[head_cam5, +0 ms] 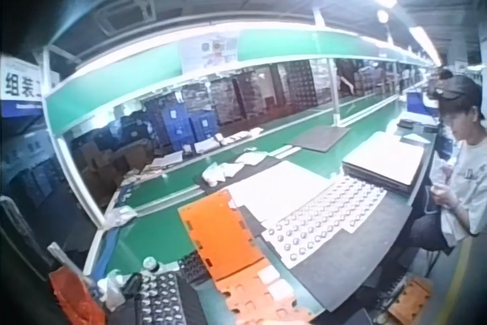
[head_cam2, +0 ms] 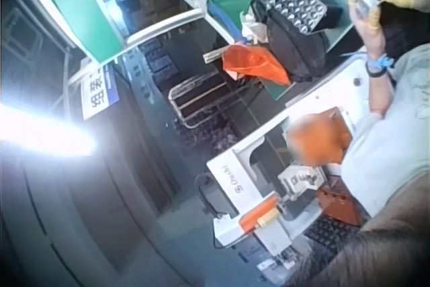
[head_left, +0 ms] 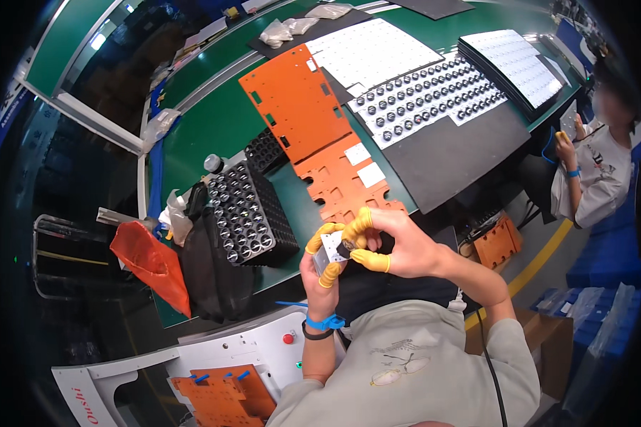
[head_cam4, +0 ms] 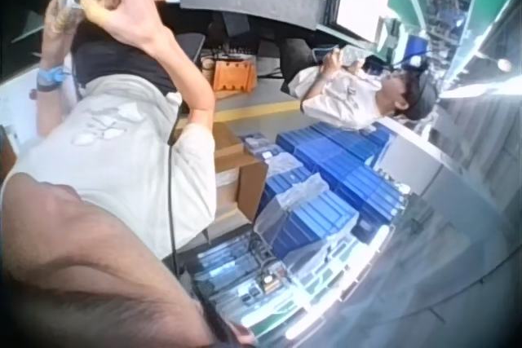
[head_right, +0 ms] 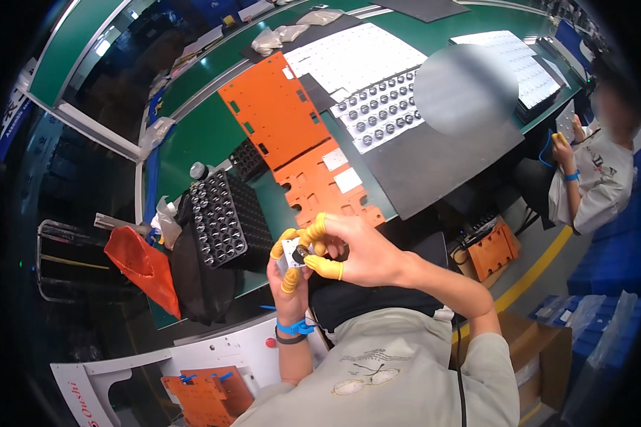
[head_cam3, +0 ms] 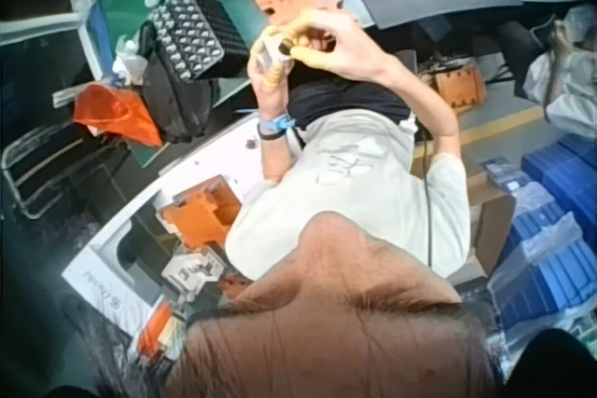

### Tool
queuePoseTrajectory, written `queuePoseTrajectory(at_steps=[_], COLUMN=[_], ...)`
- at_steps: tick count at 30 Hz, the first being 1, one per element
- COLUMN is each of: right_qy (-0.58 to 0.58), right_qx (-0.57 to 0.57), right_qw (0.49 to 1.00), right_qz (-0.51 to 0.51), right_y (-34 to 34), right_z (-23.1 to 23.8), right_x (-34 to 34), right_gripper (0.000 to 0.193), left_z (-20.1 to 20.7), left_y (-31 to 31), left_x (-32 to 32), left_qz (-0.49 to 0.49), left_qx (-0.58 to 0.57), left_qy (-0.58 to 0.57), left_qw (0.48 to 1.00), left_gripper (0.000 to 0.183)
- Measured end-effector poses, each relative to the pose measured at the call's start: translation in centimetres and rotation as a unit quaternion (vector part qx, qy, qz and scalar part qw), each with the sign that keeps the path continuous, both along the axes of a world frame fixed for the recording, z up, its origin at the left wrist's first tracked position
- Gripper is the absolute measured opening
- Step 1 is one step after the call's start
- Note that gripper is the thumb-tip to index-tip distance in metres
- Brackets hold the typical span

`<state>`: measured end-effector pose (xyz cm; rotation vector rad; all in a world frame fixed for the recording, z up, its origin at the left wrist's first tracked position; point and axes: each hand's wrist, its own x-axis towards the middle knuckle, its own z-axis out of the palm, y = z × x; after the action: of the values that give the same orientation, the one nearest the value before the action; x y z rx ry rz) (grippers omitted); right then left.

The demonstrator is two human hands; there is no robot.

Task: The person places small white rectangular components onto an orange fixture and secures them using a white machine. They then pick up small round metallic parts from a tray and place them onto the fixture. The person repeats this process of placing components and round parts throughout the clip.

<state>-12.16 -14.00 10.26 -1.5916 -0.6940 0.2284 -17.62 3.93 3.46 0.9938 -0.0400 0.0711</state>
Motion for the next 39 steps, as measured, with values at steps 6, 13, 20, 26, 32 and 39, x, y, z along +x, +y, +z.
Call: queuePoseTrajectory(at_steps=[6, 13, 20, 26, 32, 39], right_qy=[-0.002, -0.082, -0.215, -0.210, -0.077, -0.083], right_qx=[0.018, 0.036, -0.032, -0.063, -0.129, -0.200], right_qw=[0.999, 0.995, 0.975, 0.973, 0.985, 0.962], right_qz=[-0.043, -0.034, -0.049, -0.067, -0.086, -0.167], right_y=[-1.7, -2.9, -3.6, -2.9, -2.8, -2.7], right_z=[-1.2, -1.4, -1.7, -2.4, -4.7, -6.0], right_x=[-1.0, -1.7, -1.8, -1.5, -0.5, 0.3], right_gripper=[0.028, 0.035, 0.035, 0.034, 0.030, 0.025], left_z=[1.1, 1.5, 1.8, 1.2, 0.3, -0.8], left_y=[-1.8, -2.9, -3.1, -2.9, -2.8, -3.5], left_x=[-0.7, -2.2, -2.3, -1.4, 0.6, 2.2], left_qz=[0.029, 0.024, 0.043, 0.137, 0.180, 0.113], left_qx=[0.067, 0.117, 0.214, 0.365, 0.543, 0.594], left_qy=[-0.069, -0.057, -0.098, -0.128, -0.153, -0.151], left_qw=[0.995, 0.991, 0.971, 0.912, 0.806, 0.782], left_gripper=[0.072, 0.069, 0.059, 0.056, 0.053, 0.055])
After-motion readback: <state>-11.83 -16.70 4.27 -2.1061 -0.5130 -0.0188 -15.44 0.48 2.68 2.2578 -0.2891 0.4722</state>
